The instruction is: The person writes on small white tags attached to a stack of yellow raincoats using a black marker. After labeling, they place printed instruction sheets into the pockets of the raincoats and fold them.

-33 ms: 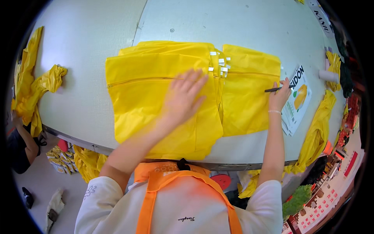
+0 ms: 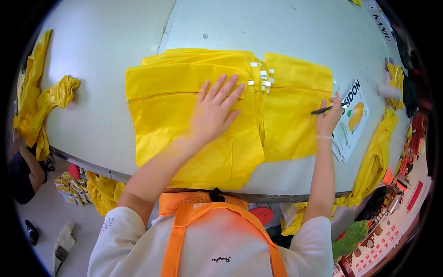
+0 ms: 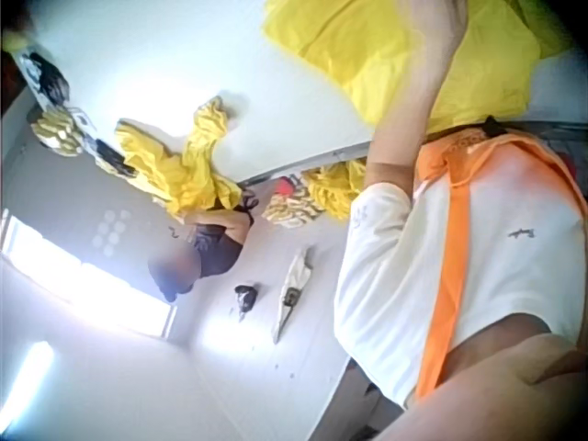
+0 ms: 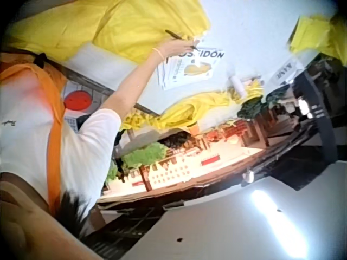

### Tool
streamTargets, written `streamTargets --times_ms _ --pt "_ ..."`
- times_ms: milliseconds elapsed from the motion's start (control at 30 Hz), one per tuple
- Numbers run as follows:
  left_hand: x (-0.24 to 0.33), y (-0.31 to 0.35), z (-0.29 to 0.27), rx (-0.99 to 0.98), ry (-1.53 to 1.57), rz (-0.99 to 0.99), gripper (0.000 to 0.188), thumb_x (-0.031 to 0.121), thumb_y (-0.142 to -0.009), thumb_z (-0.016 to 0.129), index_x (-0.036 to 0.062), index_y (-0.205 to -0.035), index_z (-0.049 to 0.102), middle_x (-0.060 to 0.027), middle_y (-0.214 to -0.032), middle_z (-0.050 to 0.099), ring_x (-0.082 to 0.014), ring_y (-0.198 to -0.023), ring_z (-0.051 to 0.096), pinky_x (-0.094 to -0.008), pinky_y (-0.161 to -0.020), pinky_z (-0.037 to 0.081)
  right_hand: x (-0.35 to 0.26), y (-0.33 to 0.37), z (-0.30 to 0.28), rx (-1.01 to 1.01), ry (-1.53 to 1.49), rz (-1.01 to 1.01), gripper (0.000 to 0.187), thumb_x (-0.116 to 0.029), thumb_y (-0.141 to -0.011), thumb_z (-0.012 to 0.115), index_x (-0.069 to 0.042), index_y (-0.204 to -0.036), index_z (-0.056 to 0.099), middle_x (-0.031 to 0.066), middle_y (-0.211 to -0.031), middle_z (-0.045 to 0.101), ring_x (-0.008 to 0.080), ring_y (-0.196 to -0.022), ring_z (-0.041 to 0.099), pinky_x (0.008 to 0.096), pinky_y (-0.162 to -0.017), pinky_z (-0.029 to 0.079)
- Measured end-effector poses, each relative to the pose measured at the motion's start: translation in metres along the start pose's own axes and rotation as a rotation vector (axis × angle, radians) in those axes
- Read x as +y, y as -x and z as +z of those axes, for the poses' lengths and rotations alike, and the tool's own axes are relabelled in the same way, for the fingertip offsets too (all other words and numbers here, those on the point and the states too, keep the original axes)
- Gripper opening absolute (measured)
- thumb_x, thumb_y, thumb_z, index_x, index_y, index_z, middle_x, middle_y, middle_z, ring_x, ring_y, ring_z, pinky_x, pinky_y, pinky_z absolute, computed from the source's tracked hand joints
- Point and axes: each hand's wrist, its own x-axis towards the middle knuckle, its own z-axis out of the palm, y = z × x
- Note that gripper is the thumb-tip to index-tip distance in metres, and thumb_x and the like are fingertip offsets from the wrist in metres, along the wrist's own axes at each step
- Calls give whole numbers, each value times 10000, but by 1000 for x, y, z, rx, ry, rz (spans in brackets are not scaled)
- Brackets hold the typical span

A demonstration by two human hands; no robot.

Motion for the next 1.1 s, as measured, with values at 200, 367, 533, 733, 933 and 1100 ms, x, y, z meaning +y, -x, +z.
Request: streamTargets --times_ms 200,367,533,733,933,1100 --pt "-30 22 14 -133 -51 2 627 307 -819 642 163 -1388 420 -36 -1507 308 -251 -1380 289 -507 -1103 218 -115 34 -13 -33 -730 131 225 -124 -939 521 -10 -1133 525 116 -1059 602 209 -866 577 314 -762 476" --pt "-53 24 -4 -46 -53 6 601 301 -817 639 126 -1359 447 -64 -1467 363 -250 -1361 322 -460 -1102 247 -202 19 -35 -159 -1090 321 189 -100 -936 519 4 -1076 589 64 -881 615 97 -822 577 236 -779 474" --pt "-52 22 7 -22 26 41 557 288 -812 638 100 -1314 488 -77 -1425 408 -250 -1341 348 -443 -1088 273 -253 15 -4 -140 -1313 346 140 2 -844 612 17 -983 593 56 -849 643 90 -775 598 227 -735 487" --pt "-58 6 1 66 -34 -39 534 332 -818 629 115 -1292 516 -64 -1409 425 -234 -1316 376 -436 -1073 292 -266 -3 25 -39 -1041 140 126 -62 -812 670 4 -873 581 61 -721 631 108 -623 593 225 -597 483" --pt "-69 0 11 71 -100 -32 490 366 -824 620 118 -1242 555 -53 -1392 443 -216 -1304 385 -425 -1069 297 -268 -9 51 3 -989 101 108 -44 -774 685 -26 -768 579 42 -607 557 101 -512 520 237 -485 430" --pt "-69 0 12 63 -97 -57 480 372 -830 619 114 -1231 564 -49 -1388 448 -210 -1298 392 -419 -1071 297 -269 -9 57 17 -947 64 107 -34 -767 683 -36 -745 578 46 -590 538 112 -491 505 241 -470 417"
